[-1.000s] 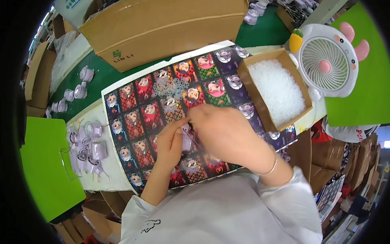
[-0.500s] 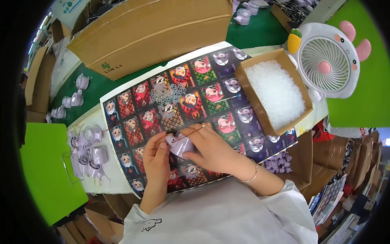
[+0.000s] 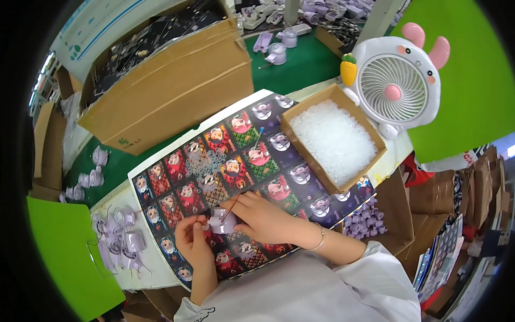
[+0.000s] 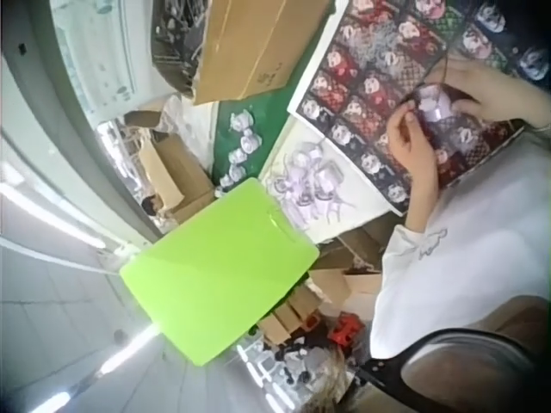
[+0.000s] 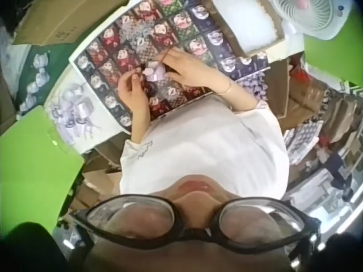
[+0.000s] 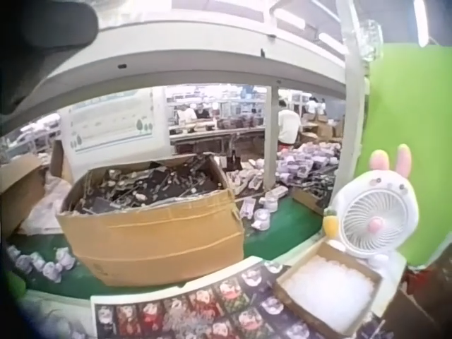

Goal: The person tests a portable fan handle with a circuit board, then repeatedly assembles fan head units by inserting wires and small rubber rings into plastic housings by hand.

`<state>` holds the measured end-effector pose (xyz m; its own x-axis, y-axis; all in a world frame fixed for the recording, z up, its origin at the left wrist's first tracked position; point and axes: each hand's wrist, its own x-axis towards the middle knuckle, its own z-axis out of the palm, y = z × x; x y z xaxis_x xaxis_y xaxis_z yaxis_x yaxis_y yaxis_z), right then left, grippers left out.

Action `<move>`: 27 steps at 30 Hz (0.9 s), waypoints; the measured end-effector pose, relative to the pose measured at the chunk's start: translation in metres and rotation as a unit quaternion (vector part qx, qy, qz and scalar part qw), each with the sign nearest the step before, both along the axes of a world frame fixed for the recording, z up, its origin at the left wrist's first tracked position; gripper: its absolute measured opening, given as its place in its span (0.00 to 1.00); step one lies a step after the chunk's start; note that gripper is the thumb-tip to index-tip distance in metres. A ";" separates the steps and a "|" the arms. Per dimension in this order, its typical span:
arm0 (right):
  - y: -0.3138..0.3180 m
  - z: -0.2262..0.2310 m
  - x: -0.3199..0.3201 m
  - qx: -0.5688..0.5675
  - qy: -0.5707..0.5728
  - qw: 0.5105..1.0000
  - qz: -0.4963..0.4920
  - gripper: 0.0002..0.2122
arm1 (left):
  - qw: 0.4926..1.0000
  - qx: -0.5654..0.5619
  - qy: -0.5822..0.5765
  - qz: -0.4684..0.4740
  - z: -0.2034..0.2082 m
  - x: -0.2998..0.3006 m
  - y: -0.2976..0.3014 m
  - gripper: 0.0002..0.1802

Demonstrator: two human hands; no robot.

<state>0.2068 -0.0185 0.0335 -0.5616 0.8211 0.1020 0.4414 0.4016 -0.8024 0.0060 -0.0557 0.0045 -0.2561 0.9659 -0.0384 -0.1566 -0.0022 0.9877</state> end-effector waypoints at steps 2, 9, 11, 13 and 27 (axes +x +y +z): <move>-0.002 -0.002 0.000 -0.001 -0.010 1.000 -0.007 0.26 | 0.990 0.103 0.098 -0.010 0.001 0.002 -0.002 0.13; -0.004 -0.004 -0.003 0.010 0.029 0.999 -0.031 0.24 | 0.899 0.307 0.299 -0.095 -0.002 -0.007 0.000 0.43; -0.004 -0.006 -0.003 0.005 0.017 0.999 -0.031 0.24 | 0.896 0.302 0.313 -0.088 0.003 -0.005 0.001 0.44; -0.004 -0.005 -0.003 0.008 0.017 0.999 -0.034 0.24 | 0.893 0.299 0.328 -0.081 0.004 -0.002 -0.001 0.45; -0.122 0.127 0.312 0.497 -0.039 0.462 -0.734 0.16 | 0.891 0.254 0.361 -0.110 0.018 -0.002 0.015 0.10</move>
